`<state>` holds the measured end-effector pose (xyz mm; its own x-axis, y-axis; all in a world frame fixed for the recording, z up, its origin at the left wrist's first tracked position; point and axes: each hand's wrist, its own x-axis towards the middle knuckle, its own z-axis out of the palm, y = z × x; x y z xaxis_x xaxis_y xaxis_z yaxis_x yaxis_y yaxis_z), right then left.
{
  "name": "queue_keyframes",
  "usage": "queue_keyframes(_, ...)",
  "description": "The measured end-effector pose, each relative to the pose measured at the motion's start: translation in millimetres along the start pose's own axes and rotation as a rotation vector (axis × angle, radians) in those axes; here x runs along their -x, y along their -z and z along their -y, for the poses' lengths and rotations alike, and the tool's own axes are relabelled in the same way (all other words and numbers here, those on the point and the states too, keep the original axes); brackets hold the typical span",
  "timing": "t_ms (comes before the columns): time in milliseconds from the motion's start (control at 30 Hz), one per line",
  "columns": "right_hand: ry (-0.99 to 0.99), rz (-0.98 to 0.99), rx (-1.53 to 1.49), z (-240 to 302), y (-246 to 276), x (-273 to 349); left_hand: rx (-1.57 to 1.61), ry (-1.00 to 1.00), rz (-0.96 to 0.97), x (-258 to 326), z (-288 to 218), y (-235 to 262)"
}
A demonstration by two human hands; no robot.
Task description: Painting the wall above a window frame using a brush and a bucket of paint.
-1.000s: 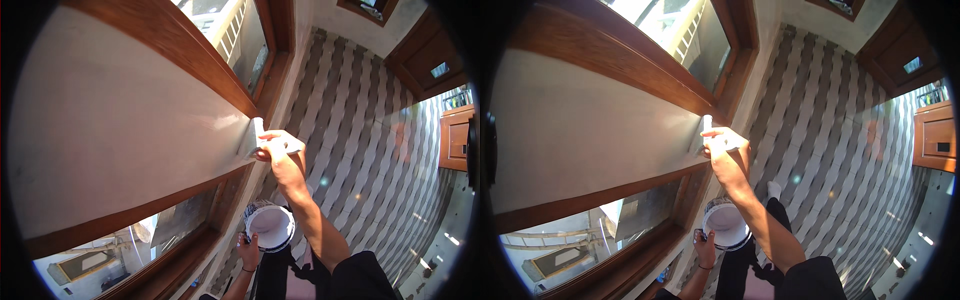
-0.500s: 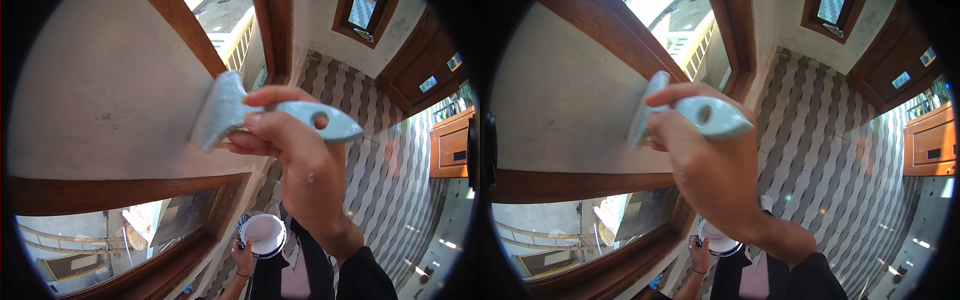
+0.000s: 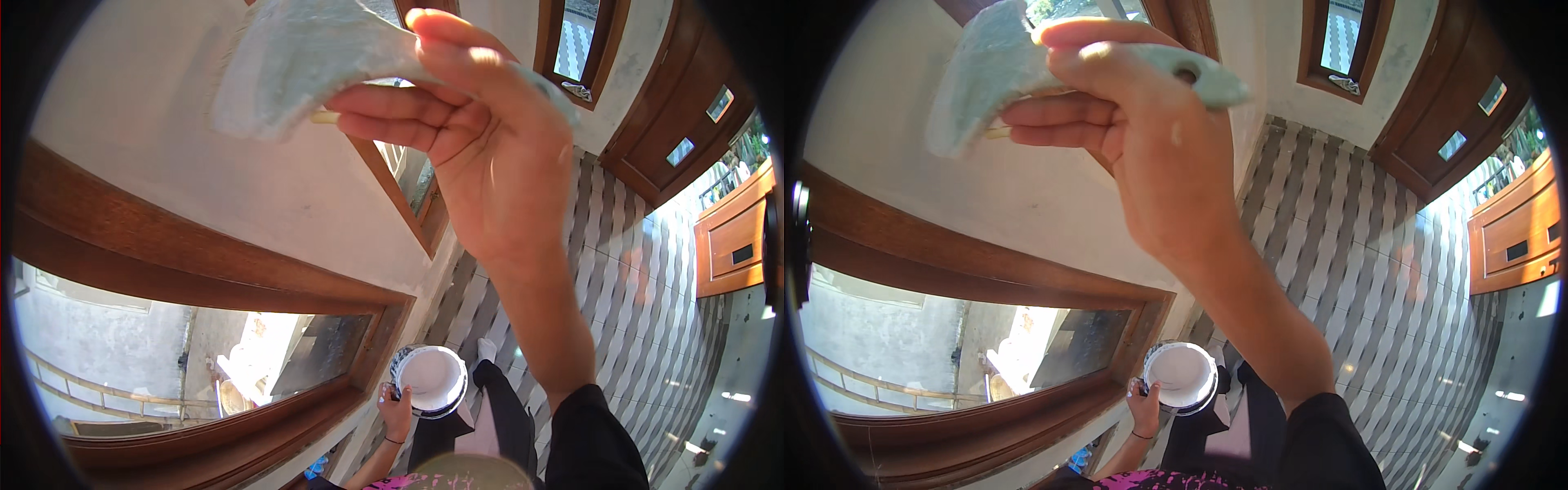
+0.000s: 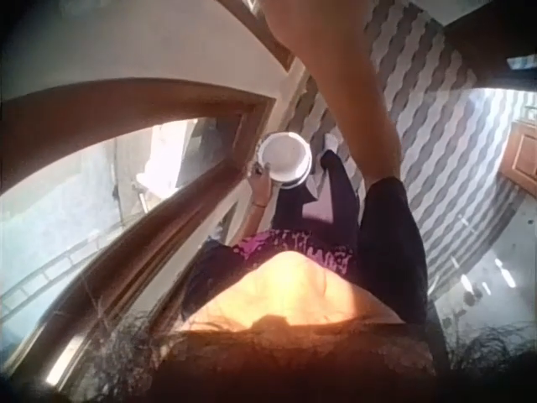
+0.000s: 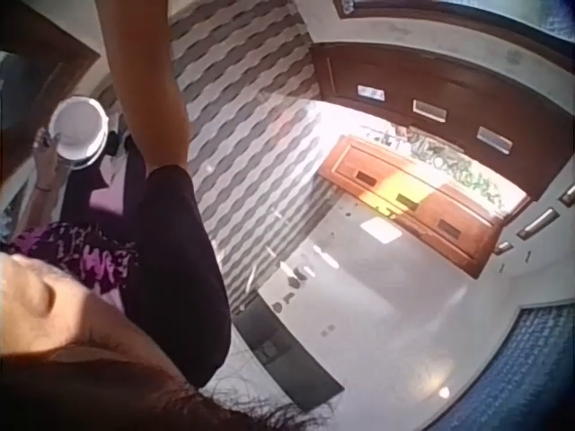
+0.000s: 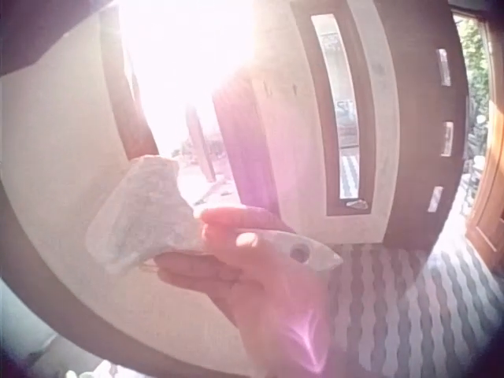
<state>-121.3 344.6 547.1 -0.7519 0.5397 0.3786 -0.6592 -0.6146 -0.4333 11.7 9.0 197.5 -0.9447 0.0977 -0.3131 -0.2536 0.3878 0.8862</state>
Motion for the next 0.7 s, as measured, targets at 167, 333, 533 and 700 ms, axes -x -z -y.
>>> queue_keyframes(167, 0.121, 0.092, 0.272, -68, 83, 21, 0.033, 0.001, -0.054, 8, -22, 5)
queue_keyframes(333, -0.086, -0.092, -0.038, -112, 164, 85, 0.061, 0.036, -0.073, 20, -48, 19)
queue_keyframes(533, -0.286, -0.178, 0.405, -95, 195, 120, -0.002, 0.022, -0.150, 38, -49, 28)
queue_keyframes(700, 0.163, 0.174, 1.016, -56, 149, 90, 0.088, 0.081, -0.242, 52, -48, 31)
